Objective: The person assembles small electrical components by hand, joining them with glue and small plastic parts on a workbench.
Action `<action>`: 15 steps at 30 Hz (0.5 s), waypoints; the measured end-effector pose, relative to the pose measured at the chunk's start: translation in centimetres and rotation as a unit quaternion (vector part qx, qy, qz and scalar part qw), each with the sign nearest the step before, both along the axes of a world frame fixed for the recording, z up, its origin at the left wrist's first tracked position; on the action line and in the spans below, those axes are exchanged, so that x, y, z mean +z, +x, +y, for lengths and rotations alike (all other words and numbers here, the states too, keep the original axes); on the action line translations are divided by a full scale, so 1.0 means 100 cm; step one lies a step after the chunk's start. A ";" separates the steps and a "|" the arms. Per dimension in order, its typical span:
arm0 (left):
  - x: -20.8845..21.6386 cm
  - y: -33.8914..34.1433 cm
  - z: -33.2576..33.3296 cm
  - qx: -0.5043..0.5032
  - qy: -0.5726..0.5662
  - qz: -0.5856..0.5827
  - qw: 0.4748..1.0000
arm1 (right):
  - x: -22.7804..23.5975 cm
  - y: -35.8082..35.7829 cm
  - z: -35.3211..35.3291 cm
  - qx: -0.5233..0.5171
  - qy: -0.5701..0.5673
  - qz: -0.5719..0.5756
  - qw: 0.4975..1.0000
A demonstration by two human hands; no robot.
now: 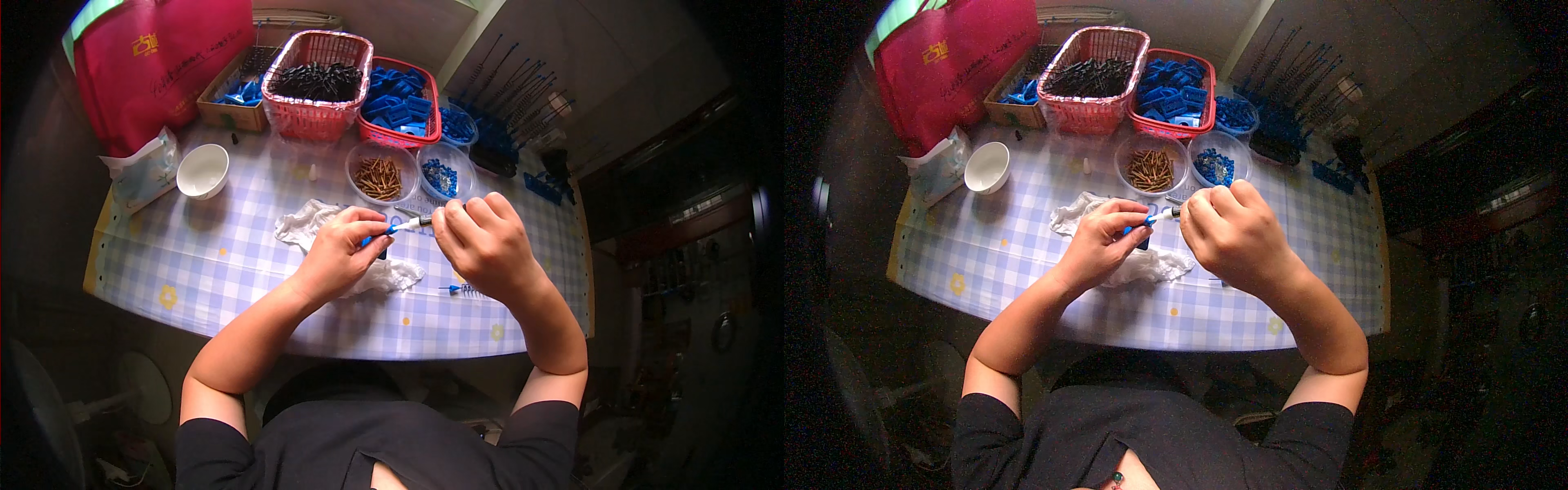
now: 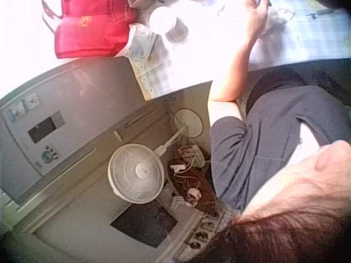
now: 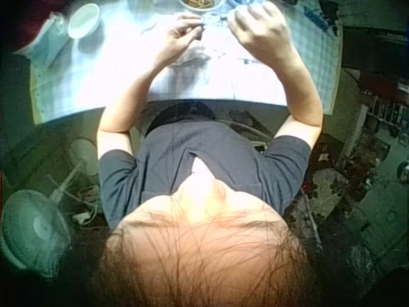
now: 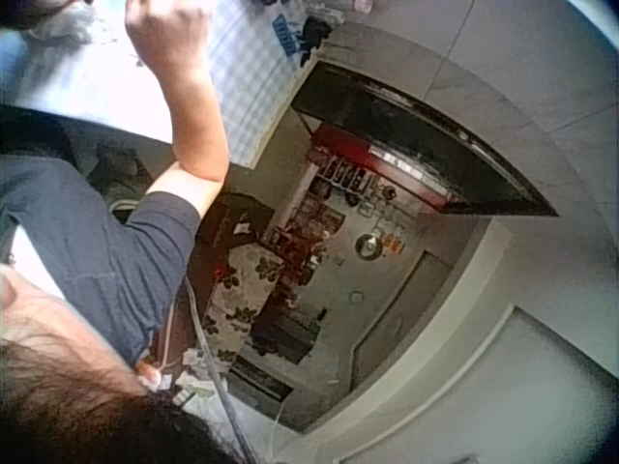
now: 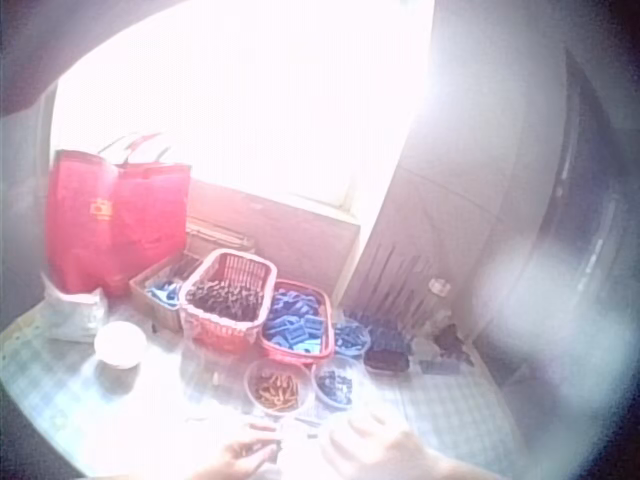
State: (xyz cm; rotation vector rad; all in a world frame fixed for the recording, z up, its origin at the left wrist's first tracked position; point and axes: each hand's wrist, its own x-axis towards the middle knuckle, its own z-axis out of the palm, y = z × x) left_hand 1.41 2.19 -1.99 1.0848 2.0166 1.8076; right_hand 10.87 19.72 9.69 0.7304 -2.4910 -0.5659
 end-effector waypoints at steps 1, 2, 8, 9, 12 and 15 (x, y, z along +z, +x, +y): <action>0.000 0.000 0.000 0.002 0.000 0.006 1.000 | 0.000 -0.001 0.000 0.000 0.002 -0.001 1.000; -0.001 0.000 0.000 0.002 0.001 0.006 1.000 | 0.000 -0.001 0.001 0.000 0.004 -0.003 1.000; 0.001 0.000 0.000 0.005 -0.001 0.019 1.000 | -0.001 -0.001 0.003 0.004 0.024 0.019 1.000; 0.001 0.000 0.000 0.004 0.000 0.010 1.000 | -0.001 0.000 0.003 0.005 0.024 0.019 1.000; 0.000 0.000 0.000 0.005 0.002 0.010 1.000 | 0.001 0.001 0.000 0.000 0.003 -0.006 1.000; 0.000 0.000 0.000 0.005 0.002 0.016 1.000 | 0.001 0.000 -0.001 0.000 0.003 -0.006 1.000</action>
